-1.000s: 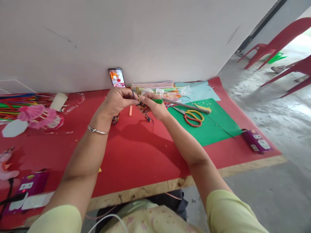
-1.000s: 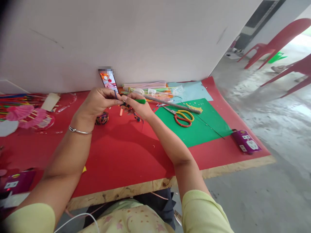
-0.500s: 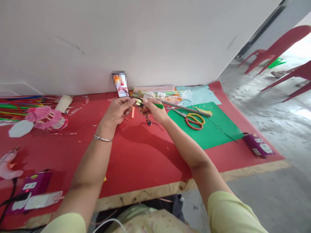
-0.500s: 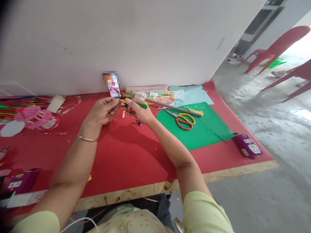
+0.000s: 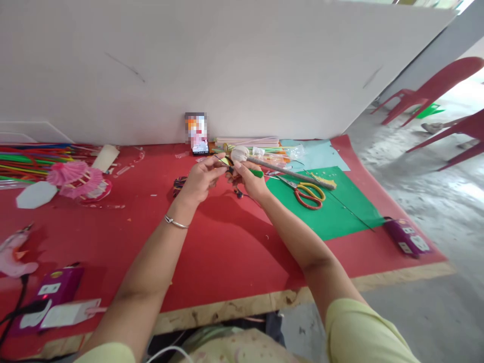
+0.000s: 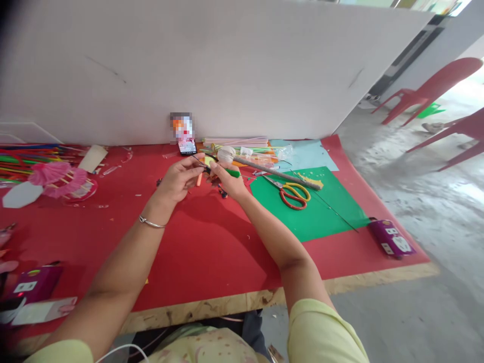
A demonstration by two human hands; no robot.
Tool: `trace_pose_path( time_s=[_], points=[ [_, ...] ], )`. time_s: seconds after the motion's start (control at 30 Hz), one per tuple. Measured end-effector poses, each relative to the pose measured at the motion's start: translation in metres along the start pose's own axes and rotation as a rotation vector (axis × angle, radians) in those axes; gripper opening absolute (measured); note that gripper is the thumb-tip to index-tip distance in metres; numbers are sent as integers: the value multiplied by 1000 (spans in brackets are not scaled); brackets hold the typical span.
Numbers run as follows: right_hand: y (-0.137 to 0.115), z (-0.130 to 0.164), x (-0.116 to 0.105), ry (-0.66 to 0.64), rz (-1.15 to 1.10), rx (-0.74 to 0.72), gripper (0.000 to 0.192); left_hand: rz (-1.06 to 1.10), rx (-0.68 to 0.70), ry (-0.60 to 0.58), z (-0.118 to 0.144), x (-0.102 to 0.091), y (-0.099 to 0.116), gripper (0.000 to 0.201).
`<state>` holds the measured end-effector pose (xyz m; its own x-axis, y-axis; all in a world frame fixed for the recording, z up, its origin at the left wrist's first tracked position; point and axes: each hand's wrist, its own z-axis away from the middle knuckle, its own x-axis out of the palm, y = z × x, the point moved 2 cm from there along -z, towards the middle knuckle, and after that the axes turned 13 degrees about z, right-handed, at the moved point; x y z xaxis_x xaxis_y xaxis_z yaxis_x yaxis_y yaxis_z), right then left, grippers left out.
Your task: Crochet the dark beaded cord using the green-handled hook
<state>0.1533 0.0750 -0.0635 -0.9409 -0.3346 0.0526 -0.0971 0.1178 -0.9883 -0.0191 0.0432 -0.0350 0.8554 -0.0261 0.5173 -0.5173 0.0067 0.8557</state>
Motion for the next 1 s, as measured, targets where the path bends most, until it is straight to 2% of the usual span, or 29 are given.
trace_pose_path(
  time_s=[0.17,0.33,0.5,0.6,0.8,1.0],
  points=[
    [7,-4,-2,-19,-128,66,62,104,-160,-2,0,4,-9,74],
    [10,-6,-2,18,-125,90,64,-18,-23,92,-2,0,-7,95],
    [8,-3,0,26,-69,80,60,53,-72,34,-1,2,-6,117],
    [5,0,2,22,-22,76,60,34,-8,48,-1,3,-8,130],
    [1,2,6,22,50,53,63,-65,161,142,-7,0,-12,132],
    [4,1,4,-1,28,57,65,8,25,104,-5,-4,-10,131]
  ],
)
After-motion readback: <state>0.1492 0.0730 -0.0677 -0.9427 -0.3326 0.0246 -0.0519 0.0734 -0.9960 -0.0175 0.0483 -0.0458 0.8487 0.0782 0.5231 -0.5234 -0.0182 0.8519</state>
